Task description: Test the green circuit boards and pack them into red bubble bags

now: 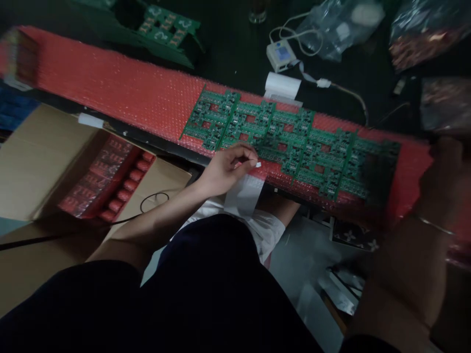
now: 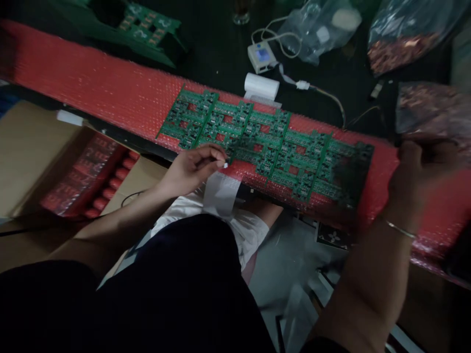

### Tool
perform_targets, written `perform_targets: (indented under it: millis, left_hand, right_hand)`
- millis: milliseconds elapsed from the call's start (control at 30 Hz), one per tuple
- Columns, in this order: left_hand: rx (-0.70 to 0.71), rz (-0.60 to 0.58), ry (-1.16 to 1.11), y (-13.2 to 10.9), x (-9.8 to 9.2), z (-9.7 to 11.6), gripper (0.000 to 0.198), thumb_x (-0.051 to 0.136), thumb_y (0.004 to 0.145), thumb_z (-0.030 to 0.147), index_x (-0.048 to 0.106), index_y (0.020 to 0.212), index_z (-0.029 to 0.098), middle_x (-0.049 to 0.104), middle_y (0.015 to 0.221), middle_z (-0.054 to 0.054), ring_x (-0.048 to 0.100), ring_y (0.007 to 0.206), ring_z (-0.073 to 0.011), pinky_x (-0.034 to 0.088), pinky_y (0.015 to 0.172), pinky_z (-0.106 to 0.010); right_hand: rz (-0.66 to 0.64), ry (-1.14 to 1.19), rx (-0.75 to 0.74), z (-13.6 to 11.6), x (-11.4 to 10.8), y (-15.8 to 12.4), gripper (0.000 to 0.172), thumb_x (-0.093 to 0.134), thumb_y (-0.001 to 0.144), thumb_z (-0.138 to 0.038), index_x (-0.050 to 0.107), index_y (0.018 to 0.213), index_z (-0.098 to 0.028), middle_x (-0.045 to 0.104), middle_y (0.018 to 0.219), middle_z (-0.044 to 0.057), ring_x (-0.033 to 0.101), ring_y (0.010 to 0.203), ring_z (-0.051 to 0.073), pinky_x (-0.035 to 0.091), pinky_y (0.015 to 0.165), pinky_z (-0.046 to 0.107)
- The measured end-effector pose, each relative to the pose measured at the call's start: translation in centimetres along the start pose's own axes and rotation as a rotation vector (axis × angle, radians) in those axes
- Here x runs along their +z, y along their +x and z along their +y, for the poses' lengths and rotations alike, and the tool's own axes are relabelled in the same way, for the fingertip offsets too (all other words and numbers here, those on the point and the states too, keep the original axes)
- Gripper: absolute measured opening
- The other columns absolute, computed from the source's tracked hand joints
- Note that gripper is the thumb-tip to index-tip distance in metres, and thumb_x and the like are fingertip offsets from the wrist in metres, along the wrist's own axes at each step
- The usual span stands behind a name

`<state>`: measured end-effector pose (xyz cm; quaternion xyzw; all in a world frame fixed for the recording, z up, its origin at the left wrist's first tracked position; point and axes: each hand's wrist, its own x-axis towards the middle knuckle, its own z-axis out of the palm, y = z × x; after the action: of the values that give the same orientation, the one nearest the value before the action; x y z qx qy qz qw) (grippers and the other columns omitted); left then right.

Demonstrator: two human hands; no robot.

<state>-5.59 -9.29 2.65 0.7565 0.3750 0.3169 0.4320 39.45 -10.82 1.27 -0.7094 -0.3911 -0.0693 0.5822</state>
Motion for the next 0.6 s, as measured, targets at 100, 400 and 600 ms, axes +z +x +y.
perform_targets:
  millis: [100,400,600]
  left_hand:
    - [0.112,-0.041,-0.073,4.4,2.2,2.2,0.009,0.062,0.098,0.023,0.067,0.093,0.017,0.071,0.103,-0.007,0.068,0.096,-0.0173,0.056,0.088,-0.032]
    - [0.453,-0.117,-0.026,10.7,9.7,6.7,0.011,0.056,0.097,0.011,0.064,0.091,0.018,0.067,0.102,-0.006,0.065,0.100,-0.0184,0.053,0.089,-0.033]
    - [0.502,-0.134,0.026,10.3,10.9,7.1,0.015,0.053,0.096,0.007,0.062,0.096,0.019,0.065,0.110,-0.009,0.064,0.110,-0.0215,0.054,0.094,-0.038]
  right_hand:
    - [-0.173,0.323,0.062,-5.7,-1.3,-1.9,0.004,0.059,0.055,-0.022,0.060,0.059,-0.023,0.054,0.054,-0.001,0.036,0.041,0.011,0.022,0.044,0.031]
    - [-0.685,0.342,0.182,-12.5,-4.2,-7.5,0.005,0.081,0.083,-0.037,0.077,0.083,-0.034,0.072,0.085,-0.002,0.063,0.078,0.018,0.053,0.071,0.038]
    - [-0.705,0.300,0.118,-12.0,-4.1,-7.4,0.012,0.082,0.082,-0.040,0.074,0.082,-0.031,0.071,0.087,0.001,0.066,0.084,0.021,0.056,0.073,0.041]
